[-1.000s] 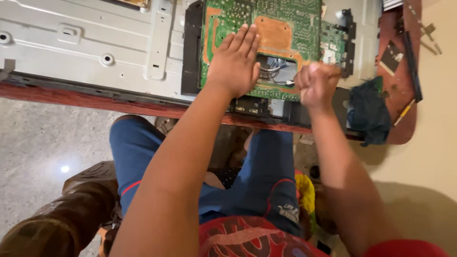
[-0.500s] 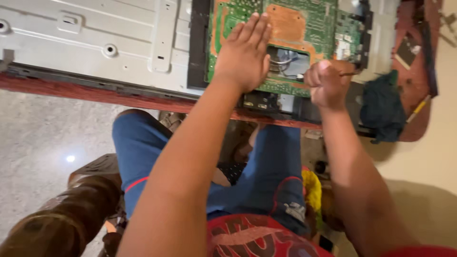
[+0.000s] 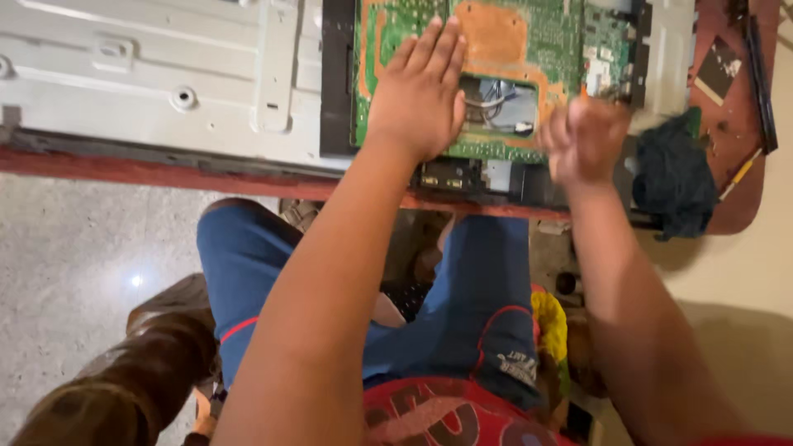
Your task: The person uses a screwdriver to remove screws from a green circuit board placed on a table. The person repeatedly unscrews fasteners around the board's edges and center, then sets the screwdriver down.
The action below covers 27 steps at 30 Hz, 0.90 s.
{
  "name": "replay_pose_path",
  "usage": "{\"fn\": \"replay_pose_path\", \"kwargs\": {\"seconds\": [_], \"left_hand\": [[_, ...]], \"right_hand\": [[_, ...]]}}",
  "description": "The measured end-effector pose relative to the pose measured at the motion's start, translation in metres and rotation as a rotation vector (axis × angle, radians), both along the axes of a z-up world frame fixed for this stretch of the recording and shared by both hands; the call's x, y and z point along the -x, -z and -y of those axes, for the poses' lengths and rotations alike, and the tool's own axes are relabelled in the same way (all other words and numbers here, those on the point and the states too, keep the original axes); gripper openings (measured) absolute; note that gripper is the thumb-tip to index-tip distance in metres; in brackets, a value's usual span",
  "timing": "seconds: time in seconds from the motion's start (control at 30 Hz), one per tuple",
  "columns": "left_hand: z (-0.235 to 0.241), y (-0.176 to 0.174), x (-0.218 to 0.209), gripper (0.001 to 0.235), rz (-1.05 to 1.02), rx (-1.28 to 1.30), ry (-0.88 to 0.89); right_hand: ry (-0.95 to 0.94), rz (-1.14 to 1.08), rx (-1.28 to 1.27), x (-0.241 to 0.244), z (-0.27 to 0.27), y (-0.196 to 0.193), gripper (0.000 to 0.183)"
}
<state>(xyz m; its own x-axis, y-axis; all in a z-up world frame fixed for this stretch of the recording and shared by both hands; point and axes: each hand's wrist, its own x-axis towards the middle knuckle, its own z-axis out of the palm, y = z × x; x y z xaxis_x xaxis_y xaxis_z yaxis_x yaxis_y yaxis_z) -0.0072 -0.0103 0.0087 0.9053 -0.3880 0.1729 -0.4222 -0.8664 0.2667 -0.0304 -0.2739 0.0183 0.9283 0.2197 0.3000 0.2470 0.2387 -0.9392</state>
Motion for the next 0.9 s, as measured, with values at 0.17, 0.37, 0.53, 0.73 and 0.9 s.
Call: {"fn": "replay_pose_path", "kwargs": {"seconds": [0.17, 0.37, 0.53, 0.73, 0.9], "left_hand": [[0.002, 0.003, 0.001, 0.067, 0.054, 0.008, -0.013], [-0.002, -0.006, 0.001, 0.067, -0.018, 0.001, -0.014], [0.005, -0.001, 0.003, 0.069, 0.006, 0.015, -0.015], [0.002, 0.004, 0.004, 0.068, 0.016, 0.01, -0.029], [0.006, 0.005, 0.0, 0.065, 0.081, 0.015, -0.057]], "right_hand": [[0.011, -0.065, 0.027, -0.043, -0.001, 0.001, 0.048], [0.013, -0.035, 0.062, -0.008, 0.0, -0.008, 0.049], [0.018, -0.103, 0.046, -0.029, 0.007, -0.005, 0.048], [0.089, -0.156, -0.012, -0.045, 0.002, -0.003, 0.035], [0.045, -0.116, -0.007, -0.052, 0.001, -0.005, 0.033]]}}
